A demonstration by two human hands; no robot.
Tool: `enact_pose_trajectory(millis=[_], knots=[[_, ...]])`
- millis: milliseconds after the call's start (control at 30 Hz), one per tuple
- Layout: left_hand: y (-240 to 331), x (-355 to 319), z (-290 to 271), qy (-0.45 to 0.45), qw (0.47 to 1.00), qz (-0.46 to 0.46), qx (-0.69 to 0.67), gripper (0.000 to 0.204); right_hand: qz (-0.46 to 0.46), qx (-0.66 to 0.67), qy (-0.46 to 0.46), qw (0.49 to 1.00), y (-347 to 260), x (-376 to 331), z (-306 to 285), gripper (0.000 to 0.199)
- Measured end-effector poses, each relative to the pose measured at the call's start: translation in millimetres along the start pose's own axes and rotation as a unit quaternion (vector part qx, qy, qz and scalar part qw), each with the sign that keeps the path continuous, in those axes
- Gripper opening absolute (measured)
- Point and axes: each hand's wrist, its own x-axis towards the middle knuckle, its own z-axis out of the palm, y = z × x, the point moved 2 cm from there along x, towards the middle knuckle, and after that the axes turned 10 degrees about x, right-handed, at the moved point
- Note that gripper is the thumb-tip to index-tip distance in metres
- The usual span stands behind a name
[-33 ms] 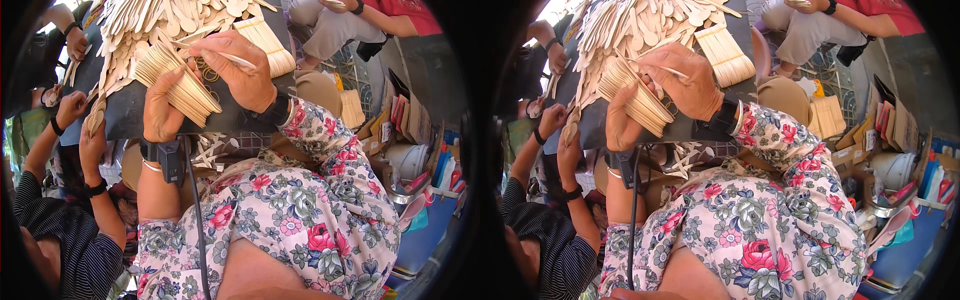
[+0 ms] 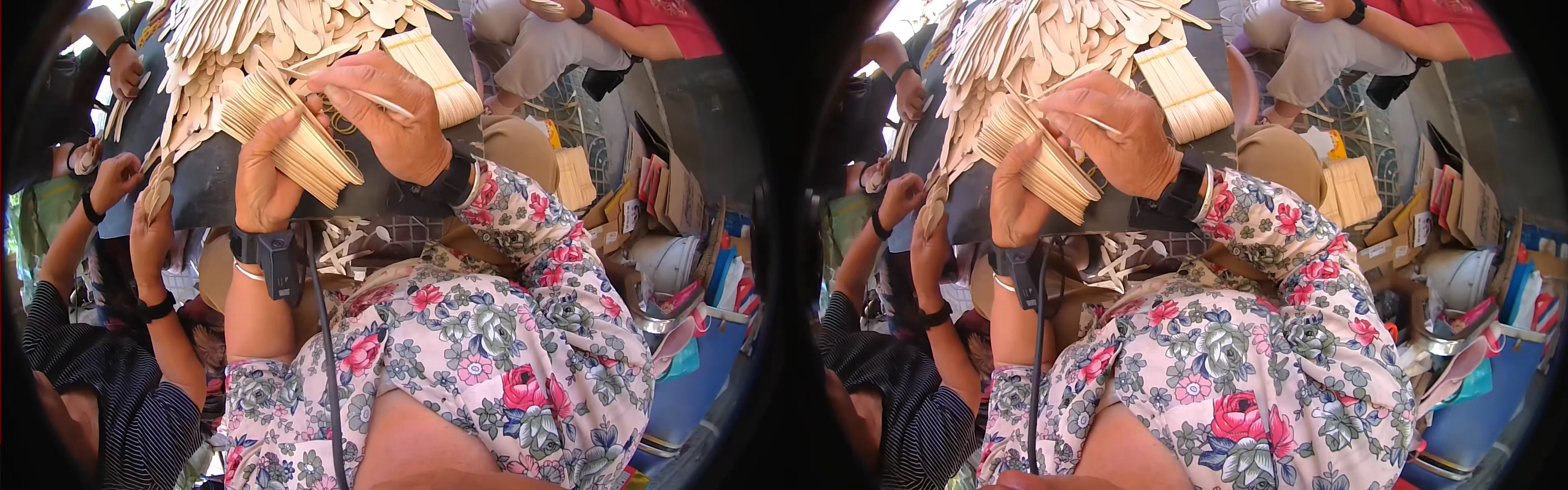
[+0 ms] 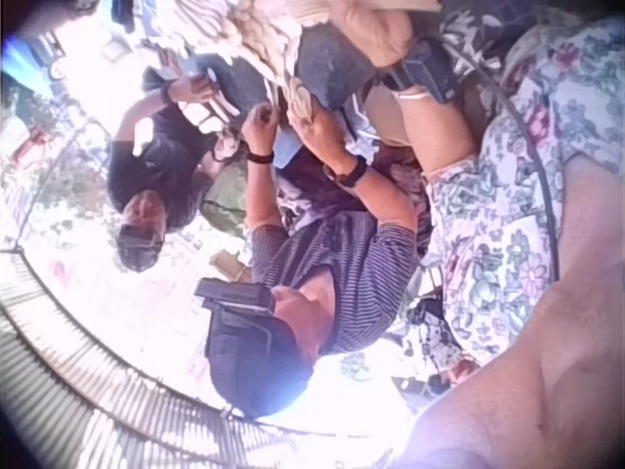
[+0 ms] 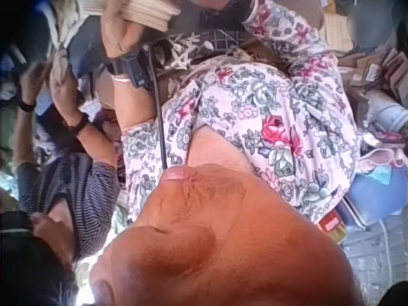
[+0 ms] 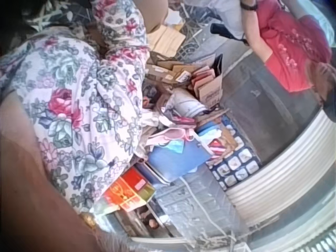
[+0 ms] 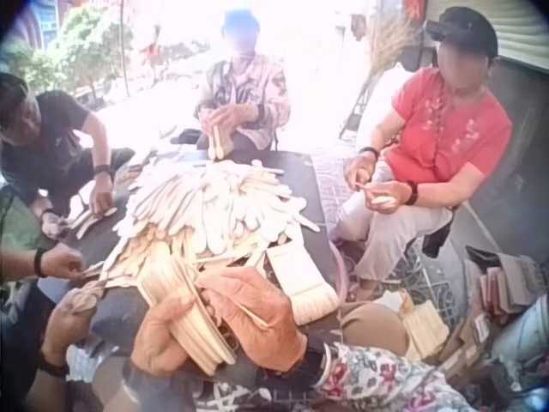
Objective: Bundling wooden sticks together with rubber bands.
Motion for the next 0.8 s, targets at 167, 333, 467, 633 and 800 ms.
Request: enact_pose_trajectory(millis=[167,333,467,633,800], knots=[[0.3,1.4,-4.9,-0.025,0.997,0.01,-0.066,0.039,-0.108,-0.11,-0.083,0.984,-0.6,-0.6,5.9,0.021],[8.6,0.0,0.1,-0.049,0.994,0.051,-0.08,0.032,-0.123,-0.102,-0.082,0.984,-9.9,-1.2,7.8,0.023],[10.1,0.7,-8.4,-0.026,0.995,0.068,-0.061,0.029,-0.077,-0.077,-0.036,0.993,-14.7,-4.5,6.4,0.02],[8.9,0.3,-3.8,0.011,0.997,0.079,0.008,0.029,-0.009,-0.158,-0.016,0.987,-8.1,-9.2,6.6,0.02],[8.9,-2.4,2.4,0.035,0.996,0.071,0.034,0.035,0.136,-0.124,-0.047,0.982,11.3,-15.0,5.1,0.013]])
